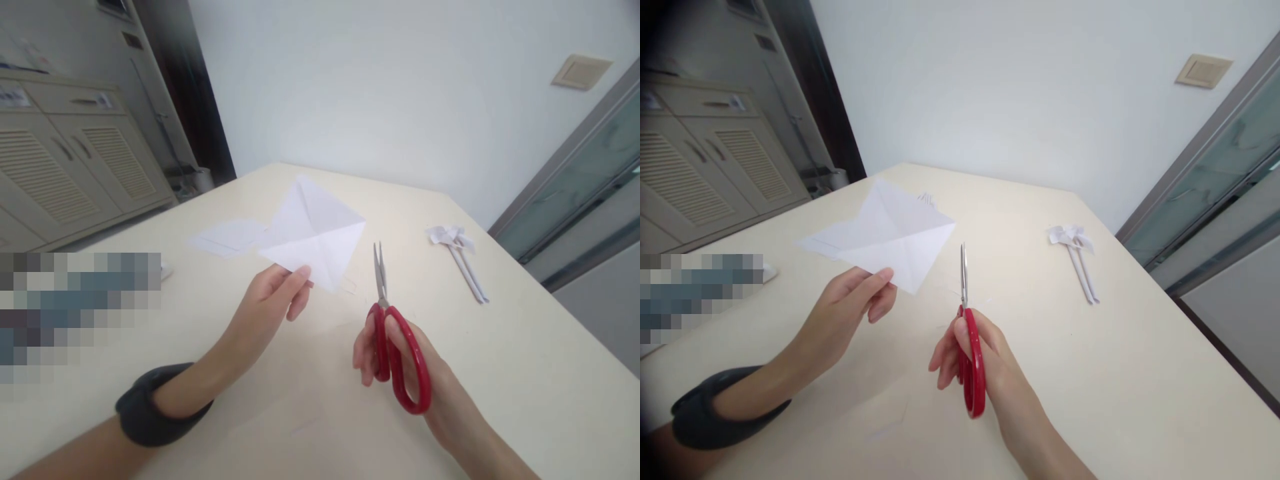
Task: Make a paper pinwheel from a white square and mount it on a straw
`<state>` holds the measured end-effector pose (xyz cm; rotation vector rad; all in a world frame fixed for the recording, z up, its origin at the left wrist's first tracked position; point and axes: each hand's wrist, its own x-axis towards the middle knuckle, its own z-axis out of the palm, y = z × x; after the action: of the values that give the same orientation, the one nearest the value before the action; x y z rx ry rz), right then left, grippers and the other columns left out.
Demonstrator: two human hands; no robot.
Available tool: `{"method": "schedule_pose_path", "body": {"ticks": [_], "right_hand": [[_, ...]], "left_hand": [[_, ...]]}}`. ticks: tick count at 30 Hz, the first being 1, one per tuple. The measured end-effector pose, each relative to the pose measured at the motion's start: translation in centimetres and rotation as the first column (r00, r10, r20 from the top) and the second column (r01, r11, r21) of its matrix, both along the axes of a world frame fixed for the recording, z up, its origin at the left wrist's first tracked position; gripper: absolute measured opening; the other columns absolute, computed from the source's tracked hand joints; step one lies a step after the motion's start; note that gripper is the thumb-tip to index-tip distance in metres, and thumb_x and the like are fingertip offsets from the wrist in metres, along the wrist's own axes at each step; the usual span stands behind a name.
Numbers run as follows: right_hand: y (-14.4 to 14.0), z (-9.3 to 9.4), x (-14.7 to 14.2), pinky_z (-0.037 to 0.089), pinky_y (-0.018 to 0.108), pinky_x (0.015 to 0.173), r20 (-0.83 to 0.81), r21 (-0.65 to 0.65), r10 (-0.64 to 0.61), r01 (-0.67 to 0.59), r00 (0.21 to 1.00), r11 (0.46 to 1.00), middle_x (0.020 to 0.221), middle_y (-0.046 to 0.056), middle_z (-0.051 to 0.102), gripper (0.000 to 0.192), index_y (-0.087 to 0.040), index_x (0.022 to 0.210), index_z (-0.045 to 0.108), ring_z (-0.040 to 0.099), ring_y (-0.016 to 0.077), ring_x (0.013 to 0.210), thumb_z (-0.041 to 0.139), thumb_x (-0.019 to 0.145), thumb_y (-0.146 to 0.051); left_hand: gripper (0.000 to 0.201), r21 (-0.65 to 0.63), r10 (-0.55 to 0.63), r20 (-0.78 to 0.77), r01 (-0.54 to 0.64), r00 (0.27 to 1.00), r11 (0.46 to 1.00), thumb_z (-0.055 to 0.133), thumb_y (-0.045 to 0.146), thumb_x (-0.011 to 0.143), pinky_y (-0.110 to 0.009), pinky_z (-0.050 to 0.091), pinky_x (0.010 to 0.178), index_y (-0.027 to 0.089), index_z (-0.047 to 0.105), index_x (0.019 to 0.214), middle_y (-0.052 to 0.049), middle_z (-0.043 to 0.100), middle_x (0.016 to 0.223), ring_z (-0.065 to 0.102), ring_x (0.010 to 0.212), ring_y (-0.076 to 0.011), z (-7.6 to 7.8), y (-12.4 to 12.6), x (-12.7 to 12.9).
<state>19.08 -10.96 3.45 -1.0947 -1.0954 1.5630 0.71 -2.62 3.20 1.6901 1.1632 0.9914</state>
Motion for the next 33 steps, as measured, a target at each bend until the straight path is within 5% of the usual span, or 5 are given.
{"method": "schedule_pose_path", "body": {"ticks": [9,16,27,33], "right_hand": [[-0.4,0.2,0.0,0.038,0.031,0.076,0.110,0.016,0.089,-0.092,0.990,0.996,0.086,0.005,0.060,0.040,-0.020,0.080,0.054,0.054,0.0185,0.081,0.037,0.090,-0.055],[-0.6,-1.4,-0.2,0.040,0.032,0.074,0.181,-0.006,0.128,-0.129,0.975,0.992,0.085,0.002,0.055,0.035,-0.023,0.084,0.051,0.054,0.0178,0.080,0.047,0.085,-0.057],[-0.3,-0.9,-0.5,0.044,0.034,0.076,0.186,-0.031,0.192,-0.190,0.964,0.981,0.090,0.004,0.057,0.041,-0.019,0.085,0.050,0.054,0.0158,0.077,0.045,0.085,-0.060],[-0.3,-1.3,-0.3,0.043,0.035,0.079,0.193,-0.037,0.195,-0.192,0.962,0.981,0.090,0.004,0.059,0.040,-0.019,0.087,0.052,0.056,0.0164,0.080,0.042,0.088,-0.058]], "left_hand": [[0.051,-0.008,0.002,-0.024,-0.002,1.000,1.000,0.040,0.039,0.091,-0.031,0.031,0.059,0.020,0.035,0.044,0.001,0.036,0.046,0.039,0.052,-0.0153,-0.1,-0.1,0.1],[0.051,0.007,0.014,-0.018,-0.013,1.000,1.000,0.040,0.040,0.092,-0.031,0.032,0.058,0.020,0.036,0.045,0.001,0.036,0.046,0.039,0.051,-0.0147,0.0,-0.3,0.0],[0.048,0.020,0.021,-0.116,-0.019,0.993,1.000,0.043,0.037,0.089,-0.026,0.040,0.063,0.020,0.033,0.045,0.004,0.034,0.044,0.037,0.047,-0.0111,-0.1,-0.9,0.5],[0.049,0.022,0.000,-0.125,0.003,0.992,1.000,0.043,0.036,0.090,-0.023,0.042,0.079,0.019,0.033,0.045,0.005,0.034,0.044,0.043,0.050,-0.0106,-0.3,-0.8,0.6]]}}
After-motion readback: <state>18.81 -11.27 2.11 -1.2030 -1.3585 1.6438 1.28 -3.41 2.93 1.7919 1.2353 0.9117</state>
